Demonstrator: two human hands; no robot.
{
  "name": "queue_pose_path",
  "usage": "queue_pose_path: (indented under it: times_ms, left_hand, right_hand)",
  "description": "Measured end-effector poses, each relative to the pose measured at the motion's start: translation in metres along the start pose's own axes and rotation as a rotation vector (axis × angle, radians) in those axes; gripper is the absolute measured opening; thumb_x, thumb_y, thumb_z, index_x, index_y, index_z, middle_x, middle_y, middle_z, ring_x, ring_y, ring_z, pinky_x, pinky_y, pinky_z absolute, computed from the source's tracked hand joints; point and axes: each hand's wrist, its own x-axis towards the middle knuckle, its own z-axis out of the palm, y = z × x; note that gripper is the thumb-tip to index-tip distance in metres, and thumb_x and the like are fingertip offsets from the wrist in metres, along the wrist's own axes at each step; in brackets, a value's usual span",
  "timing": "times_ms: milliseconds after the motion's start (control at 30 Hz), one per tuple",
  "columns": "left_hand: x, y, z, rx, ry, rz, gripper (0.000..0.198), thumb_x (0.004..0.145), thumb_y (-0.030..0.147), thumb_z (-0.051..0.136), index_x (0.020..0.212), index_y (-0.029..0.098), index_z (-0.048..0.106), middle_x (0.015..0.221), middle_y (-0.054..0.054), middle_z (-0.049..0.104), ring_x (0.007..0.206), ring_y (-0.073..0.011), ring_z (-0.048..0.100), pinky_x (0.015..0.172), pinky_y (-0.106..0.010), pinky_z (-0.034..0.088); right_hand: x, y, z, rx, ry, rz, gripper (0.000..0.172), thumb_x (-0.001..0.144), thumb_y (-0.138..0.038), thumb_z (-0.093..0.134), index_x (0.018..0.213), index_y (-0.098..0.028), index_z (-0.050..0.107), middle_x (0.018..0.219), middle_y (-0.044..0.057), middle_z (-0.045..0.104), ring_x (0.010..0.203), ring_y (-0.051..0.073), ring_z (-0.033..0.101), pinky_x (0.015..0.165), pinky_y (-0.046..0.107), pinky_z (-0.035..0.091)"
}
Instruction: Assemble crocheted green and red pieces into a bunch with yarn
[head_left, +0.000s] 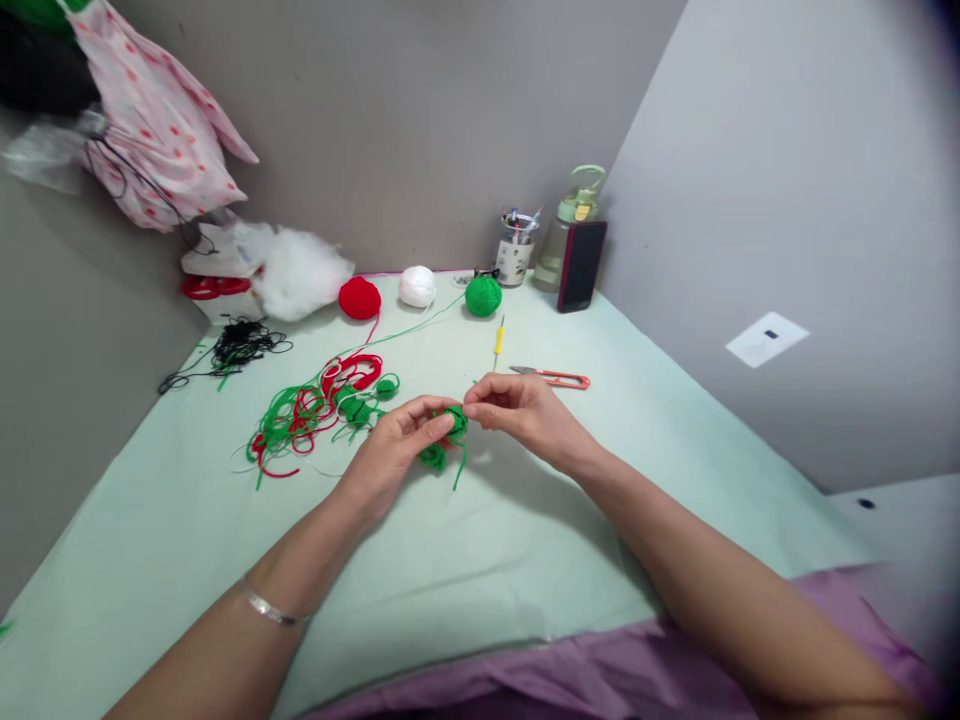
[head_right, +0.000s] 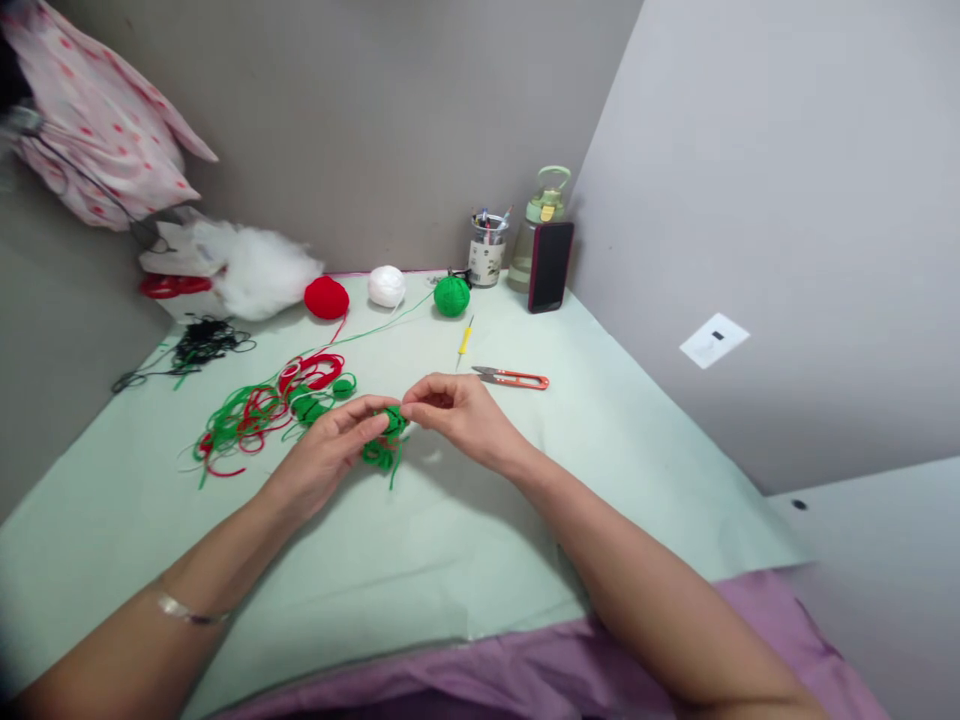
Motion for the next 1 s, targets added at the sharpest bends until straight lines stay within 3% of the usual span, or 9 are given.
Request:
queue_pose_path:
  times_ms: [167, 333, 433, 600, 800, 1000]
  left_hand:
    - [0.001, -0.008, -0.003, 0.090, -0.032, -0.021, 0.034, 0.082, 0.042, 0.072, 0.107, 0.019, 0.066, 0.087, -0.003, 0.069, 0.078, -0.0146, 0.065, 0.067, -0.024, 0.049]
    - [0.002, -0.010, -0.004, 0.121, -0.026, -0.050, 0.036, 0.082, 0.044, 0.072, 0.106, 0.019, 0.064, 0.083, -0.003, 0.069, 0.076, -0.0158, 0.066, 0.060, -0.023, 0.048]
    - [0.002, -0.009, -0.004, 0.118, -0.009, -0.041, 0.035, 0.083, 0.044, 0.071, 0.106, 0.018, 0.063, 0.085, -0.003, 0.069, 0.078, -0.0152, 0.065, 0.062, -0.022, 0.048]
    - [0.002, -0.009, -0.002, 0.095, -0.044, -0.043, 0.032, 0.084, 0.043, 0.070, 0.104, 0.018, 0.061, 0.085, -0.003, 0.068, 0.073, -0.0126, 0.063, 0.061, -0.021, 0.047]
    - [0.005, -0.007, 0.000, 0.036, 0.010, -0.043, 0.038, 0.076, 0.044, 0.077, 0.097, 0.018, 0.059, 0.076, -0.001, 0.067, 0.071, -0.0141, 0.066, 0.061, -0.022, 0.048]
    - [0.004, -0.003, 0.003, 0.007, 0.041, -0.047, 0.043, 0.070, 0.046, 0.082, 0.092, 0.016, 0.060, 0.074, 0.000, 0.067, 0.067, -0.0123, 0.066, 0.064, -0.022, 0.050]
  right_hand:
    - [0.003, 0.006, 0.004, 0.120, -0.015, 0.128, 0.012, 0.074, -0.026, 0.066, 0.073, -0.014, 0.068, 0.061, -0.003, 0.057, 0.056, 0.008, 0.046, 0.056, 0.023, 0.035]
    - [0.016, 0.017, 0.001, 0.378, 0.173, 0.201, 0.015, 0.066, -0.026, 0.073, 0.065, -0.014, 0.065, 0.057, -0.004, 0.055, 0.049, 0.006, 0.042, 0.050, 0.022, 0.030]
    - [0.016, 0.018, -0.002, 0.463, 0.094, 0.241, 0.024, 0.066, -0.033, 0.079, 0.072, -0.013, 0.067, 0.067, -0.001, 0.061, 0.054, 0.006, 0.048, 0.052, 0.021, 0.034]
    - [0.010, 0.017, -0.001, 0.374, -0.034, 0.195, 0.025, 0.071, -0.036, 0.079, 0.075, -0.014, 0.069, 0.064, -0.001, 0.061, 0.056, 0.007, 0.052, 0.058, 0.023, 0.040]
    - [0.017, 0.022, 0.009, 0.485, 0.161, 0.191, 0.025, 0.063, -0.033, 0.081, 0.066, -0.014, 0.064, 0.065, -0.001, 0.061, 0.055, 0.007, 0.048, 0.055, 0.022, 0.036]
    - [0.022, 0.025, 0.008, 0.535, 0.197, 0.190, 0.027, 0.059, -0.031, 0.084, 0.064, -0.014, 0.064, 0.062, -0.002, 0.060, 0.053, 0.006, 0.044, 0.051, 0.021, 0.033]
